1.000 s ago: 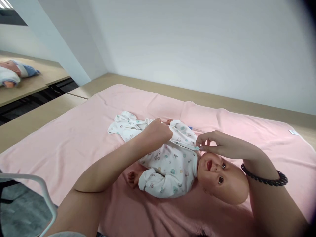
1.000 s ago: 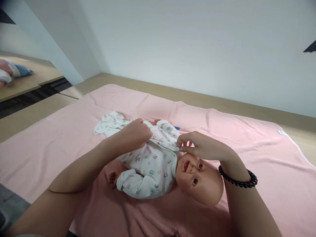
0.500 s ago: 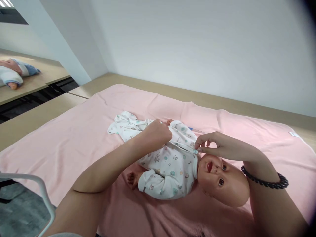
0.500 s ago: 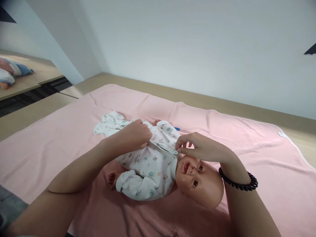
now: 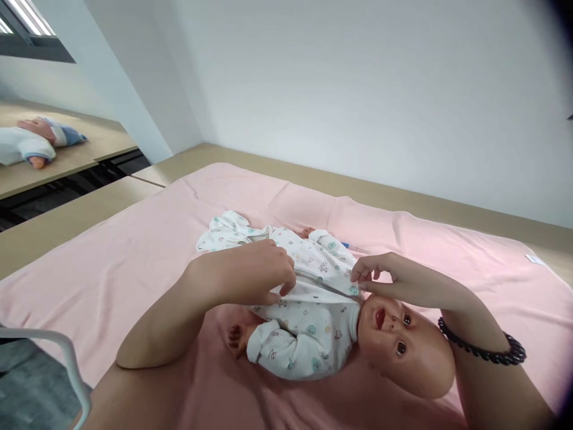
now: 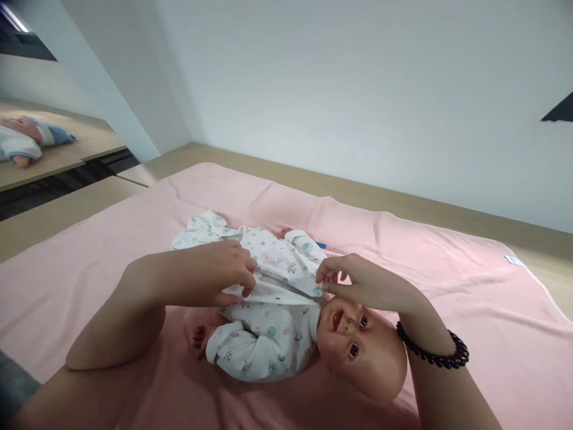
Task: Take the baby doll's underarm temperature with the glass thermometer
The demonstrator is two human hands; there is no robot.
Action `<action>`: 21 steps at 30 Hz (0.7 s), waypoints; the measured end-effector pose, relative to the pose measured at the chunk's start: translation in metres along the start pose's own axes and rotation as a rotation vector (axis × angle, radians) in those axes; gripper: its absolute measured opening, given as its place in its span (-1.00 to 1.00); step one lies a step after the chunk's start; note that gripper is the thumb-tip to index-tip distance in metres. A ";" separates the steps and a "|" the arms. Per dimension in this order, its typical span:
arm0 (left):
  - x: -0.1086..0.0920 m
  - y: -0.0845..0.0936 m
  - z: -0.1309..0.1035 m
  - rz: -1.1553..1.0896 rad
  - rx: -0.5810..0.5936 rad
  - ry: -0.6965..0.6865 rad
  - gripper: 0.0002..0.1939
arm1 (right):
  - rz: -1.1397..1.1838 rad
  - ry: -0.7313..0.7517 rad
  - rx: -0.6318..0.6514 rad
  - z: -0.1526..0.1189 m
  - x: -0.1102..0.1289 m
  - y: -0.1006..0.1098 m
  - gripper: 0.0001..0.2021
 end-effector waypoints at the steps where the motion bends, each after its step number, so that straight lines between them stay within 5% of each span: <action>1: 0.002 0.000 -0.002 -0.034 0.016 0.021 -0.92 | -0.005 0.002 -0.002 -0.001 0.001 0.001 -0.80; 6: 0.025 0.010 0.004 0.048 -0.021 0.189 -0.83 | -0.042 0.035 0.005 -0.008 0.014 0.002 -0.80; 10: 0.050 0.004 0.014 0.144 0.059 0.355 -0.94 | -0.071 0.121 0.074 -0.014 0.029 -0.008 -0.68; 15: 0.055 -0.008 0.023 0.117 0.086 0.324 -0.87 | -0.115 0.142 0.101 -0.017 0.034 -0.017 -0.61; 21: 0.056 0.005 0.018 0.156 -0.054 0.286 -0.74 | -0.132 0.150 0.158 -0.020 0.034 -0.020 -0.62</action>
Point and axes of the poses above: each hand's wrist, its own z-axis towards the middle knuckle, its own y-axis out of the back of the hand, x = y × z, the point moved 9 cm from there along z, towards the middle knuckle, and after that the axes turned 4 degrees about -x, right-handed, at the moved point
